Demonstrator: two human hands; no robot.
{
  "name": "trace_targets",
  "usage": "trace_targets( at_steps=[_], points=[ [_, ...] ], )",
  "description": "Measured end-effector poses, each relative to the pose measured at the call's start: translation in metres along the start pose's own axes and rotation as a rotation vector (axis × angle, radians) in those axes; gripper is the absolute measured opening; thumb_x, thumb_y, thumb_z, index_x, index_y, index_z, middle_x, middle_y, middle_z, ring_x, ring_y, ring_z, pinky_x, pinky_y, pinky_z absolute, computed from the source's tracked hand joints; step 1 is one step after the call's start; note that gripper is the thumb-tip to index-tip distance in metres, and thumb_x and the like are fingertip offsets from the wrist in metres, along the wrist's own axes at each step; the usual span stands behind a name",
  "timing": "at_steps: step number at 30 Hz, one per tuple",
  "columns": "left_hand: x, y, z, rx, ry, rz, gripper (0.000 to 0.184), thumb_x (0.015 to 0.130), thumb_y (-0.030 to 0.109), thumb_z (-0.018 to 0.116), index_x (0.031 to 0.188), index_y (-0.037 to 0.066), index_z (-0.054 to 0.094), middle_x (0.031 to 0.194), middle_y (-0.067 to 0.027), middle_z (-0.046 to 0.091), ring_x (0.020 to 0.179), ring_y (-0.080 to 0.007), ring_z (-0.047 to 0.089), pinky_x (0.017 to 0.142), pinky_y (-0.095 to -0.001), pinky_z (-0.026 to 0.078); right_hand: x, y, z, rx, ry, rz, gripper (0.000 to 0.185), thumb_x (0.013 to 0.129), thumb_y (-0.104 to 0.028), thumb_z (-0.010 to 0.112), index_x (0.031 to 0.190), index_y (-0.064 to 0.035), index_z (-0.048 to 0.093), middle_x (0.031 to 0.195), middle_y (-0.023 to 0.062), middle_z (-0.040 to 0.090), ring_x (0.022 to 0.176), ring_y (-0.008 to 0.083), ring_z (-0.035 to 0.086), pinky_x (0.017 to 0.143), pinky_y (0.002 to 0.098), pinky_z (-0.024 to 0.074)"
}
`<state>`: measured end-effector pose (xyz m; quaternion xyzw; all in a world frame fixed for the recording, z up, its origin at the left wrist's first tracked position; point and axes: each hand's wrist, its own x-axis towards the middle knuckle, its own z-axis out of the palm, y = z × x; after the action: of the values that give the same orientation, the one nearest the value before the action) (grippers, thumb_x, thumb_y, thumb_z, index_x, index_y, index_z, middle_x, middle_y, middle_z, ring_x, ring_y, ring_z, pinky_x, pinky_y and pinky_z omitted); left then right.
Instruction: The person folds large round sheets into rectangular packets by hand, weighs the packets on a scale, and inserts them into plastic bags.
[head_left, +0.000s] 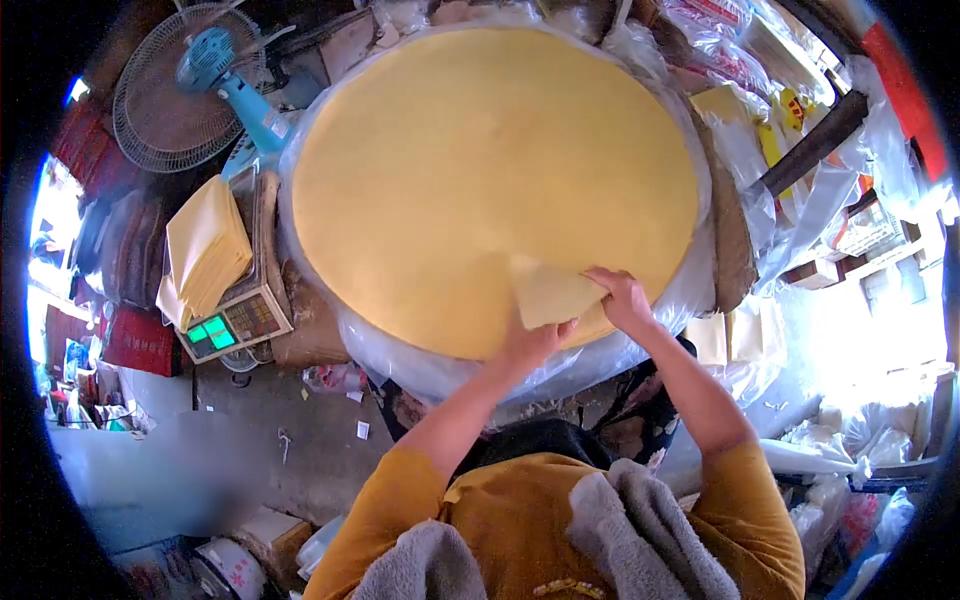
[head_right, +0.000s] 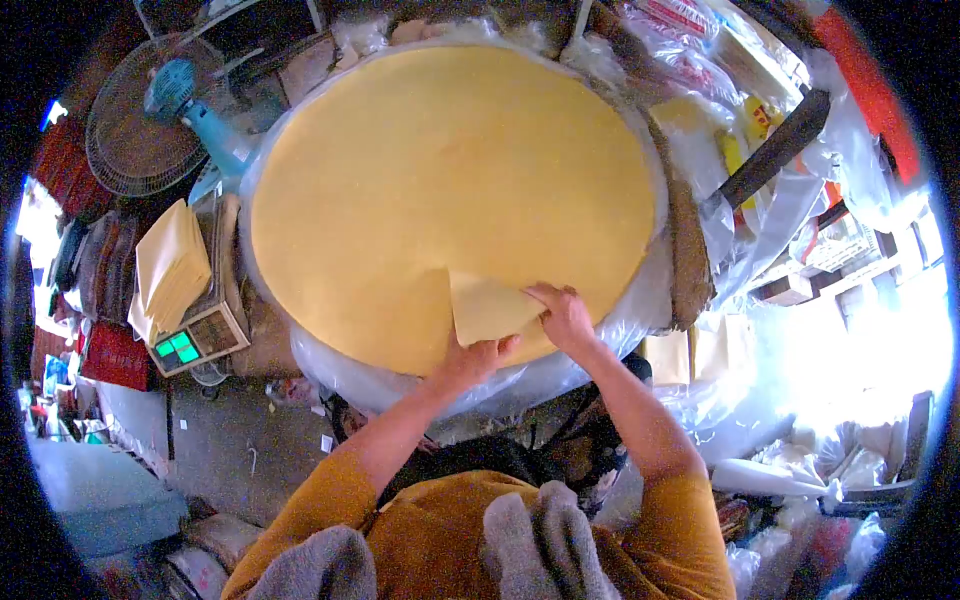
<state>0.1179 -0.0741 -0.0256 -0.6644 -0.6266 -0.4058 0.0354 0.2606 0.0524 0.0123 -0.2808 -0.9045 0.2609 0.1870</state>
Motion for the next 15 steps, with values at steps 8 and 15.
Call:
trace_targets(
  at_steps=[8,15],
  points=[
    [0.002,0.006,-0.003,0.23,-0.313,-0.084,0.052,0.083,0.038,0.051,0.133,0.027,0.038,0.142,-0.0133,0.026,0.13,-0.0433,0.018,0.096,-0.0678,0.016,0.185,-0.019,-0.089,-0.3,0.013,-0.246,0.015,0.077,-0.013,0.056,0.09,-0.008,0.061,0.078,0.0139,0.061,0.073,0.0319,0.06,0.064,0.0376,0.0477],
    [0.06,-0.017,-0.006,0.08,-0.665,-0.248,0.051,0.083,0.035,0.052,0.129,0.017,0.042,0.141,-0.0142,0.027,0.129,-0.0388,0.022,0.099,-0.0604,0.021,0.213,-0.014,-0.143,-0.332,0.246,0.106,0.02,0.083,-0.024,0.053,0.086,-0.0058,0.06,0.085,0.018,0.061,0.079,0.0379,0.058,0.066,0.0452,0.046]
  ],
)
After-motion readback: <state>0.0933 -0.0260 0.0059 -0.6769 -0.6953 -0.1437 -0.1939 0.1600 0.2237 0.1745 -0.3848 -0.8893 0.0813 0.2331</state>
